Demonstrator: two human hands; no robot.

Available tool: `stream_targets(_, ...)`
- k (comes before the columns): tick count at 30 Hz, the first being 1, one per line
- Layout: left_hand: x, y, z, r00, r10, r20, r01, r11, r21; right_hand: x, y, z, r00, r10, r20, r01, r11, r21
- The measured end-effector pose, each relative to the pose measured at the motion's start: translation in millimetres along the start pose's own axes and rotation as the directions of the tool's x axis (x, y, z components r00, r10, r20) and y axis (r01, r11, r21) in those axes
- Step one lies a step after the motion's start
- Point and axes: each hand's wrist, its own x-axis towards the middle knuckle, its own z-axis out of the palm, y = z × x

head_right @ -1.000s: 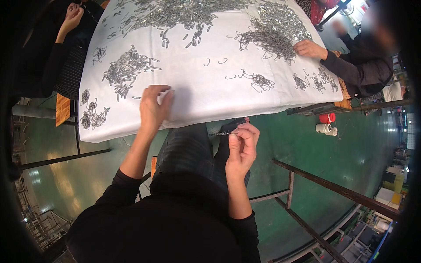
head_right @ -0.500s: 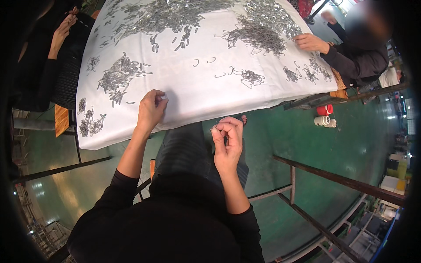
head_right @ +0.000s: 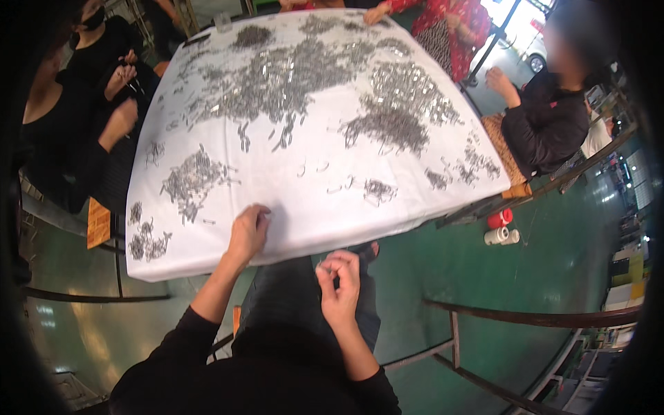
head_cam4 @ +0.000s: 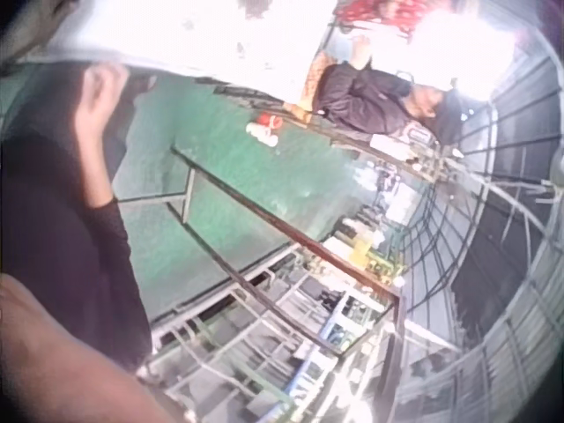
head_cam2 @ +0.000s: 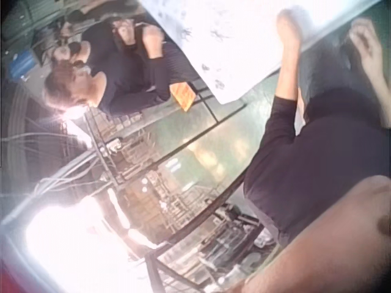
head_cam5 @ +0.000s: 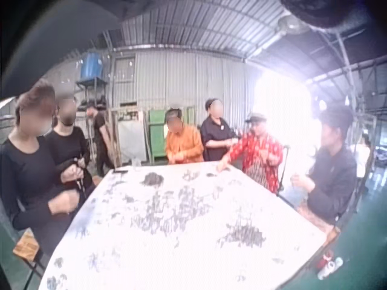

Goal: The person picks small metal pieces from a white sheet on a table and joins them together by hand. The person repeatedly picks, aligns, and connects the pieces, then places the assembled units onto a nearby metal rack.

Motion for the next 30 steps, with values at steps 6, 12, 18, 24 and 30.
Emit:
stream_targets(6,-33,59,-3,0.958,0.010,0.286,0.193,0.715,-0.672,-2,-4,2,0.998,0.041,0.038,-0.040,0.999,-0.026)
stream_targets(12,-43,86,-16,0.910,0.073,0.409,0.303,0.556,-0.774,2,-7,1,1.000,0.001,0.012,-0.001,0.999,-0.040)
stream_targets(18,-45,92,-18,0.929,0.055,0.366,0.233,0.683,-0.693,3,-10,2,1.000,0.014,0.003,-0.014,0.999,-0.049)
stream_targets(24,-45,93,-15,0.959,0.078,0.274,0.131,0.732,-0.669,2,-9,2,1.000,0.019,0.006,-0.019,0.998,-0.054)
stream_targets(30,-45,95,-16,0.973,0.142,0.181,0.023,0.724,-0.689,3,-7,3,0.999,0.030,0.013,-0.028,0.995,-0.094)
